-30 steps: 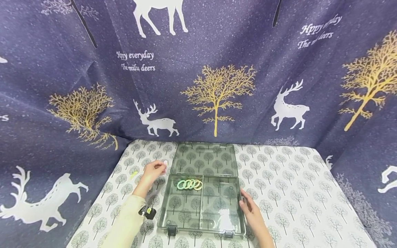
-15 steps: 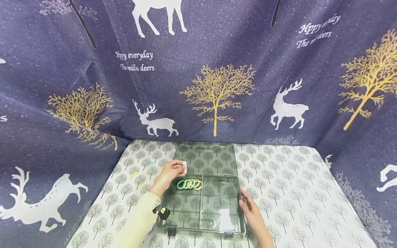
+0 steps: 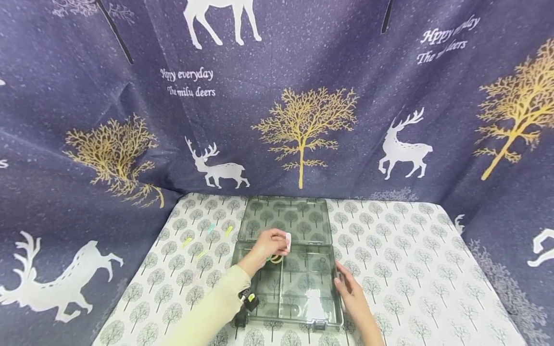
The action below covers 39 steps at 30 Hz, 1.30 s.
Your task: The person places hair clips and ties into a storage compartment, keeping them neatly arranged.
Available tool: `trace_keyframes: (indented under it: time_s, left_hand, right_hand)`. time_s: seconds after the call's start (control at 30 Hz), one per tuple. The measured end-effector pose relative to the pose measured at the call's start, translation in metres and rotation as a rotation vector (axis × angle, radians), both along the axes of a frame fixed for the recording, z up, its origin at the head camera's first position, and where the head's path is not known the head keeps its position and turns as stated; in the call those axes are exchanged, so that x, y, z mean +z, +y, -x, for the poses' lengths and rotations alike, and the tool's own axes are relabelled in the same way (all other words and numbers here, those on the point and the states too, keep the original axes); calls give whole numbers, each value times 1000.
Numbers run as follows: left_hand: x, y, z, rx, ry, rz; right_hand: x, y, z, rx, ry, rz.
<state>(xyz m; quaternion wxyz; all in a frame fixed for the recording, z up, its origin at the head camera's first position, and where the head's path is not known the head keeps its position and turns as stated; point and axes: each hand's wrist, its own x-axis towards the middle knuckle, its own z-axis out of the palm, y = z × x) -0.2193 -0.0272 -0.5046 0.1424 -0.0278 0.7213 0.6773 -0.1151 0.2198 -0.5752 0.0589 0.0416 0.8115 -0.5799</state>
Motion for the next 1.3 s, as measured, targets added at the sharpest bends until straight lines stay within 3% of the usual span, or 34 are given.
trace_keyframes:
  time_s: [0.33, 0.53, 0.9, 1.3]
  left_hand:
    - [-8, 50, -2, -47, -42, -22]
    - [-12, 71, -5, -48, -43, -47]
    - [-40, 112, -11, 78, -132, -12]
    - [-45, 128, -14, 173, -145, 9]
  right_hand:
    - [4, -1, 0, -3, -34, 0]
    - [2, -2, 1, 4, 13, 2]
    - [-1, 0, 0, -2, 26, -18]
    - [1, -1, -1, 1, 12, -17]
